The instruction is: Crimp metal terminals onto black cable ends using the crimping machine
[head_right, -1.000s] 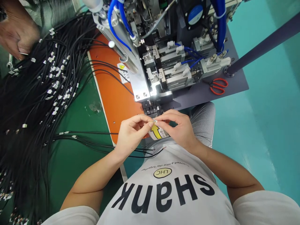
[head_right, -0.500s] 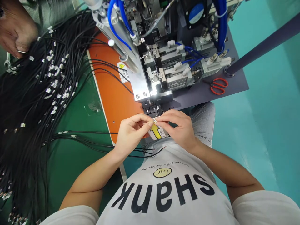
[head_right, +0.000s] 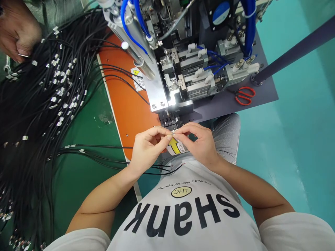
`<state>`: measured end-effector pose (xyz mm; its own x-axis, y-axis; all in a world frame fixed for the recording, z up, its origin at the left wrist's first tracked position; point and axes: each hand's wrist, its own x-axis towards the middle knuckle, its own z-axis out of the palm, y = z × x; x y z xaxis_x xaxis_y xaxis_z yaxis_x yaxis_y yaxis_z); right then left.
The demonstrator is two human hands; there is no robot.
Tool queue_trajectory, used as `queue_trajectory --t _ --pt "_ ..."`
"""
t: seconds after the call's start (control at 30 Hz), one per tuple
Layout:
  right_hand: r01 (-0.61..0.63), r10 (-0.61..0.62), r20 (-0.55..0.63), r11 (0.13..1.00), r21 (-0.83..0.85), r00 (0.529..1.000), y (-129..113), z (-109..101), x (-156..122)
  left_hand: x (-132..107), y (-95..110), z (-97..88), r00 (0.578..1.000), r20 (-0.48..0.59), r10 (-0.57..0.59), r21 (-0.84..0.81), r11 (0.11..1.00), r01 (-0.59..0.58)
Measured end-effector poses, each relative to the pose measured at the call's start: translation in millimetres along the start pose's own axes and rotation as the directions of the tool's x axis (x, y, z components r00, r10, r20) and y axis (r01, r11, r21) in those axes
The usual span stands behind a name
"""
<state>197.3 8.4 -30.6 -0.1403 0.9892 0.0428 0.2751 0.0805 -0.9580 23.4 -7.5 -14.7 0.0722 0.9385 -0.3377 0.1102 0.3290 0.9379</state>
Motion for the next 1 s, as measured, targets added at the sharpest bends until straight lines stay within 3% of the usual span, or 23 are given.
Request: queue_trajectory --t 0.27,0.4,0.47,0.57,0.63,0.7,0.8,1.0 --pt "-0.007 0.007 0.001 1.000 0.022 1.000 -0.3 2.5 1.6 0.8 0.6 0.6 0.996 0.006 0.092 0.130 0.987 -0.092" --pt "-0.060 0.060 -0.003 0.997 0.042 0.998 1.1 -1.9 1.2 -2.3 -3.9 -7.7 0.968 0.053 0.246 0.329 0.911 -0.249" --pt "-0.093 0.093 -0.007 0.995 0.045 0.996 3.1 -5.7 2.4 -2.1 -9.4 -16.0 0.913 0.109 0.394 0.458 0.795 -0.398" --pt "-0.154 0.154 0.011 0.985 0.076 0.988 10.9 -6.4 9.4 6.1 -21.8 -29.2 0.782 0.243 0.574 0.582 0.558 -0.591" --pt "-0.219 0.217 0.030 0.966 0.141 0.976 19.6 -2.0 17.9 16.9 -30.6 -36.0 0.716 0.296 0.633 0.626 0.437 -0.645" --pt "-0.282 0.277 0.053 0.937 0.207 0.959 29.3 4.4 27.5 28.8 -37.5 -40.4 0.683 0.310 0.662 0.675 0.353 -0.648" --pt "-0.337 0.329 0.076 0.909 0.244 0.941 41.4 12.4 39.2 41.7 -42.9 -43.6 0.689 0.300 0.659 0.718 0.319 -0.618" --pt "-0.376 0.365 0.092 0.891 0.254 0.927 49.2 16.2 47.1 47.1 -44.3 -46.4 0.732 0.282 0.620 0.691 0.399 -0.603"
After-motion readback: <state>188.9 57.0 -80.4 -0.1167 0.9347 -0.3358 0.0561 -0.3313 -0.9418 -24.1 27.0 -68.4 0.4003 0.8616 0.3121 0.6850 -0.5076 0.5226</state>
